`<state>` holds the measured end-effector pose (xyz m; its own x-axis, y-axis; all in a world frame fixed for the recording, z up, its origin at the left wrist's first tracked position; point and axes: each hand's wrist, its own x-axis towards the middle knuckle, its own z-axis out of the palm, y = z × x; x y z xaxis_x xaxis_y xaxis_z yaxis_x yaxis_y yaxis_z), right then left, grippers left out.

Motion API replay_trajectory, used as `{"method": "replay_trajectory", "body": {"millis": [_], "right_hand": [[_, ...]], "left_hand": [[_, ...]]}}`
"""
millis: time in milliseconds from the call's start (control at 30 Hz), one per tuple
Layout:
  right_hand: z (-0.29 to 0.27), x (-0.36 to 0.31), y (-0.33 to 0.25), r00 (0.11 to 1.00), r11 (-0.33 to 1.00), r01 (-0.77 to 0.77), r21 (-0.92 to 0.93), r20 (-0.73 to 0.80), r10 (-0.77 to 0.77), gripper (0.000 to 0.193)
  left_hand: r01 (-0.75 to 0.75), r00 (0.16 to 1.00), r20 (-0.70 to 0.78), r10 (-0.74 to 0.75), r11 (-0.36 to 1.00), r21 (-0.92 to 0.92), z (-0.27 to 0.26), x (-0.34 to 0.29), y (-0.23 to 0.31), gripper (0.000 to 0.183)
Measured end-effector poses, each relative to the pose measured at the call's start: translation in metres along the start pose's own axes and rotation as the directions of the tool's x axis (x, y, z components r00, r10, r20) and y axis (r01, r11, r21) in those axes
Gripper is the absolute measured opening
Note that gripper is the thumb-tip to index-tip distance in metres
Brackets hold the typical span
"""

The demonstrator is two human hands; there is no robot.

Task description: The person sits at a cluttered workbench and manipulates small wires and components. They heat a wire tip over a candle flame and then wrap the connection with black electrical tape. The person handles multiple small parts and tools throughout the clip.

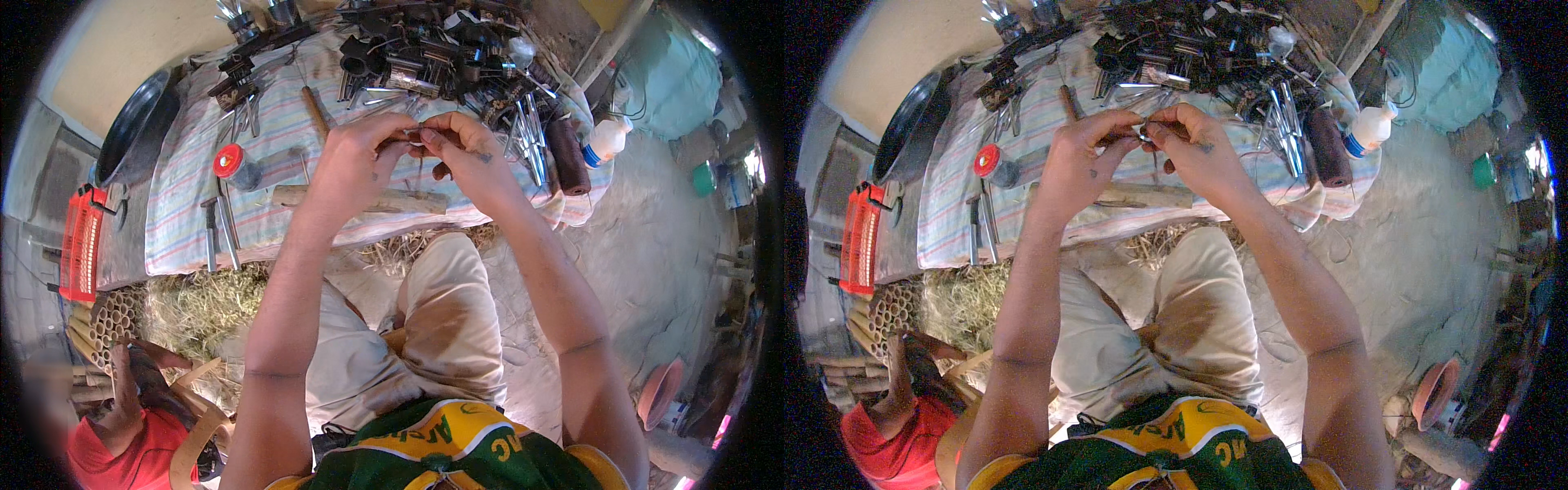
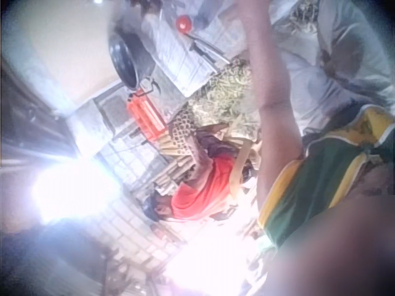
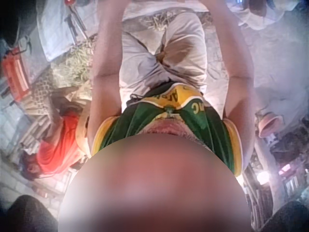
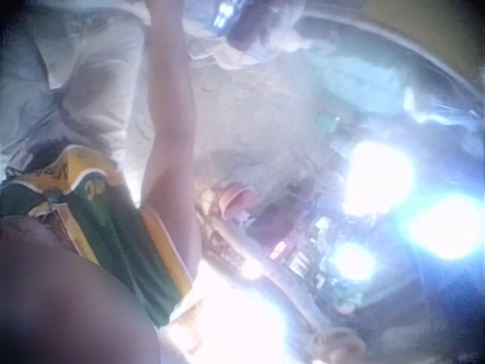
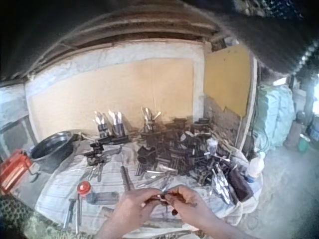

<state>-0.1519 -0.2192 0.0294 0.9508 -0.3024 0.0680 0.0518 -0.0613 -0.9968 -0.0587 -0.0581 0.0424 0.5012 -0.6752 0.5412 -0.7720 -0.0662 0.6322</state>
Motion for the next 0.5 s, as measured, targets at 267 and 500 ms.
{"method": "replay_trajectory", "body": {"millis": [267,500], "right_hand": [[-0.008,-0.005,-0.005,0.999,0.996,-0.05,-0.07,-0.015,0.049,0.023],[-0.01,-0.006,-0.005,0.997,0.99,-0.074,-0.116,0.014,0.076,0.025]], "left_hand": [[0.066,0.994,-0.076,-0.073,0.993,-0.096,0.013,0.002,-0.001,0.036],[0.035,0.999,-0.028,-0.038,0.993,-0.11,0.016,-0.002,-0.003,0.036]]}}
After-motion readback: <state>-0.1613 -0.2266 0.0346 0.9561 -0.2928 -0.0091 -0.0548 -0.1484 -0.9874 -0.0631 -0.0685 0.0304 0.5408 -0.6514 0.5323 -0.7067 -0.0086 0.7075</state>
